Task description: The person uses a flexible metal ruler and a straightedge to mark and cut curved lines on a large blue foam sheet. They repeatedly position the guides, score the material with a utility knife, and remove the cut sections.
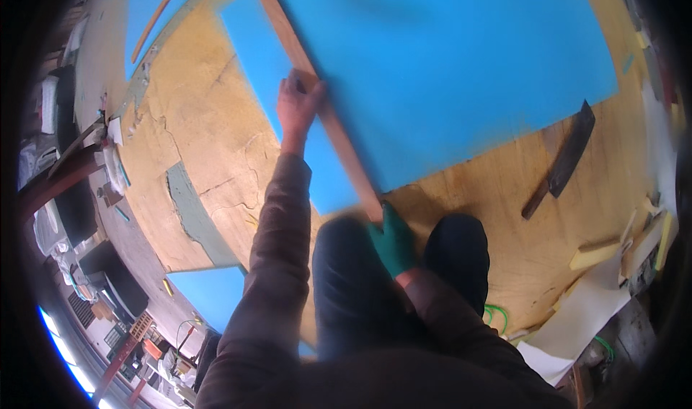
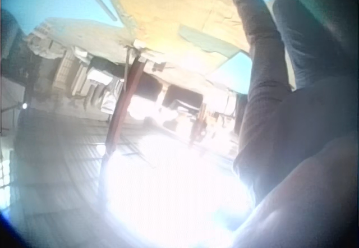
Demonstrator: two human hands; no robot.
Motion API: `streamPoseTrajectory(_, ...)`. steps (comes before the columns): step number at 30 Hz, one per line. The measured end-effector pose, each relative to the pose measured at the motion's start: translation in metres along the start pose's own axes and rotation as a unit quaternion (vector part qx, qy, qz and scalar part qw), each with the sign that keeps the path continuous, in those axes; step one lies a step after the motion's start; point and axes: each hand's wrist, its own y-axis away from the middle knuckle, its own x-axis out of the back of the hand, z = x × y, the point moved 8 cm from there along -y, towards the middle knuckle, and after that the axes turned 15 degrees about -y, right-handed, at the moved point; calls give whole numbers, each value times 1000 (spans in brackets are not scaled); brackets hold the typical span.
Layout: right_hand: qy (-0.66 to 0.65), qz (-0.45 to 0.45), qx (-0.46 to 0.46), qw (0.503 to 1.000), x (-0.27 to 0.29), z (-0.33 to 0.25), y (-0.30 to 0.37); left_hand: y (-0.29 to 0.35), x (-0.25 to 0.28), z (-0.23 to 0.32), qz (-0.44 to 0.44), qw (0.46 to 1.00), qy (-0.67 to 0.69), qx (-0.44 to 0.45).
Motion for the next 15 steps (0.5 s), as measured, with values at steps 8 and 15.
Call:
streamPoseTrajectory(8,-56,142,-68,986,143,31,-31,-3,4,-2,29,998,18,-46)
streamPoseTrajectory(15,141,345,-282,884,383,157,-3,-11,21,6,-80,990,-39,-106)
